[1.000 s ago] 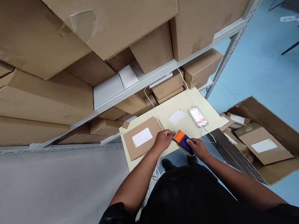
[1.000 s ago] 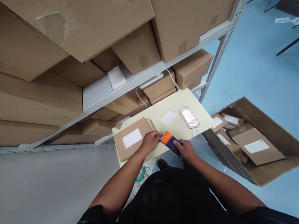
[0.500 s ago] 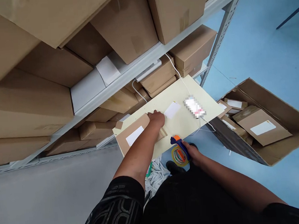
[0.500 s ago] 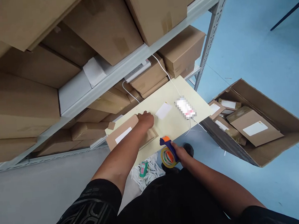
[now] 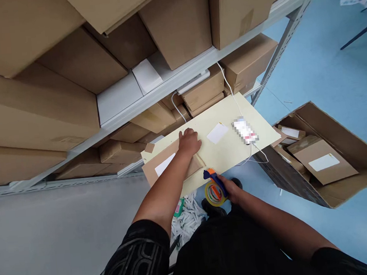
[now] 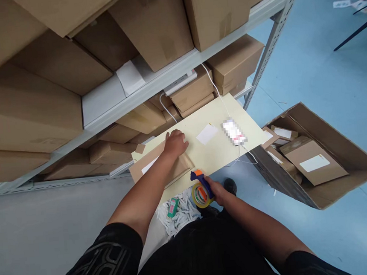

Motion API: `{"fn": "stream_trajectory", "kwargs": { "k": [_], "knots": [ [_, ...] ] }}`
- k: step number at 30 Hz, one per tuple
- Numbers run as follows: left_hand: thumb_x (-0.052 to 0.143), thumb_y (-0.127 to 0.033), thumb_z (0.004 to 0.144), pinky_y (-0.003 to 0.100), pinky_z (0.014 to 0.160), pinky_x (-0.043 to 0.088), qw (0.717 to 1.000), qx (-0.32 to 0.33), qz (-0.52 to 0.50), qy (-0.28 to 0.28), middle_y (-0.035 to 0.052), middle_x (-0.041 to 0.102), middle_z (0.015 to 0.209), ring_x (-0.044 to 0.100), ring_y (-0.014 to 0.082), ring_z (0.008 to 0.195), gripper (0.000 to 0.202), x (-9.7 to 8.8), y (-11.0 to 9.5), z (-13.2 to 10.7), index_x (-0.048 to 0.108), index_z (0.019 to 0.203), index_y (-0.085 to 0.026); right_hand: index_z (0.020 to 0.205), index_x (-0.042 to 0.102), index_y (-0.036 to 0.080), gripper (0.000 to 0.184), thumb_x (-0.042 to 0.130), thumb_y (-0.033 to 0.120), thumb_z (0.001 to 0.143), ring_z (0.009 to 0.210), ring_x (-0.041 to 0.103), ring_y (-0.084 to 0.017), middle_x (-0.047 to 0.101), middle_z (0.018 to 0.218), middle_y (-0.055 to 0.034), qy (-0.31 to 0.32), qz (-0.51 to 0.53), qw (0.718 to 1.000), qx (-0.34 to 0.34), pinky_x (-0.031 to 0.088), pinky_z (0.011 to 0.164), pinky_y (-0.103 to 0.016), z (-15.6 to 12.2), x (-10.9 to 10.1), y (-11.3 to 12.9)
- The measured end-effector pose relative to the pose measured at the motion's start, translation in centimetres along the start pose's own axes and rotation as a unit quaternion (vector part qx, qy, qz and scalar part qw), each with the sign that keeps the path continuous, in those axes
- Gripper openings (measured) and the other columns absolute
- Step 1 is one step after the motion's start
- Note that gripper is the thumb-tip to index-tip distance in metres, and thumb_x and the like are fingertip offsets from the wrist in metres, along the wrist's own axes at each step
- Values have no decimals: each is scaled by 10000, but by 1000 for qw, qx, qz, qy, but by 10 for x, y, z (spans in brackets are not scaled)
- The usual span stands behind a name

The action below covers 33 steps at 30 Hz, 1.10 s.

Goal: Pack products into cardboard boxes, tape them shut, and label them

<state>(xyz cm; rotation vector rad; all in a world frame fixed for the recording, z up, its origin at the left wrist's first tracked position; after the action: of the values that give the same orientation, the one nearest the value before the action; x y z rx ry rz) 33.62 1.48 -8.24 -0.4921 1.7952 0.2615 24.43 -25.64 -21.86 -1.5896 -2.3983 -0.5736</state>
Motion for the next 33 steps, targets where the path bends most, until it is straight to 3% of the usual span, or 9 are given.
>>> {"fn": "stream_trajectory", "kwargs": {
  "k": [4,8,11,16,18,20,23,29,33],
  "knots": [
    [508,-486,972,582,1238,212,983,-114,-7,-146,164,478,1556,314,357,1509,479,-32,65,-73,630,1320,-180,996,718,176,498,615,655,906,791,740,-240,778,904,-83,4,10,999,30,626,771,-391,1,16,-12],
    [473,-541,973,592,1178,334,961,-266,-42,-66,257,447,1571,407,416,1458,683,-7,147,-154,489,1480,-84,1013,712,177,469,625,627,912,792,742,-243,782,922,-79,0,48,998,34,628,777,-408,4,29,-16],
    [525,-580,947,577,1200,323,969,-238,-60,-40,238,447,1582,438,410,1445,805,16,171,-202,382,1560,-80,1035,708,182,445,560,595,960,770,739,-232,781,892,-72,26,70,997,24,626,796,-410,8,42,-2],
    [788,-627,751,447,1210,366,988,-83,-129,7,201,189,1714,310,359,1546,1144,47,144,-270,241,1640,-159,1052,697,179,460,477,580,1001,771,740,-236,779,835,-77,35,16,999,-7,629,792,-408,21,69,63],
    [875,-631,635,520,1229,315,994,-64,-91,-11,216,80,1728,212,419,1569,1258,54,125,-291,266,1638,-178,1039,693,171,425,507,551,998,741,734,-235,774,807,-81,30,-26,999,-14,632,771,-406,27,80,90],
    [877,-633,636,593,1258,200,998,-38,-41,-37,199,128,1725,132,437,1582,1224,60,105,-303,305,1632,-208,1034,691,163,389,568,528,978,712,728,-234,770,787,-83,27,-49,998,-14,633,748,-403,34,90,110],
    [778,-680,747,636,1266,93,998,-15,-1,-54,151,251,1704,129,416,1587,1058,68,82,-301,354,1618,-256,1031,688,164,379,624,529,950,713,731,-238,772,789,-86,25,-85,996,-4,634,726,-399,42,100,124],
    [645,-731,837,570,1222,302,994,-74,-22,-79,154,250,1704,144,397,1589,1024,72,77,-278,299,1636,-193,1019,665,191,443,545,616,976,715,731,-222,766,784,-70,26,-169,985,-7,632,694,-374,50,105,135],
    [655,-691,852,516,1232,329,992,-73,-36,-101,160,263,1701,147,374,1592,1025,71,75,-277,275,1634,-148,1055,673,188,483,553,646,961,748,740,-221,779,846,-68,23,-177,984,13,638,731,-397,45,92,137]
  ]
}}
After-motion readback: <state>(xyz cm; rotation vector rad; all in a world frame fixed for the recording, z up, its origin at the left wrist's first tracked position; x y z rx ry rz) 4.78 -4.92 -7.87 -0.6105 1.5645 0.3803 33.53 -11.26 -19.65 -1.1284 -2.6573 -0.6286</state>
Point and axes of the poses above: each hand's wrist, its own z-axis towards the middle knuckle, its own x-axis out of the palm, y = z × x, the point moved 5 cm from there along z, towards the middle knuckle
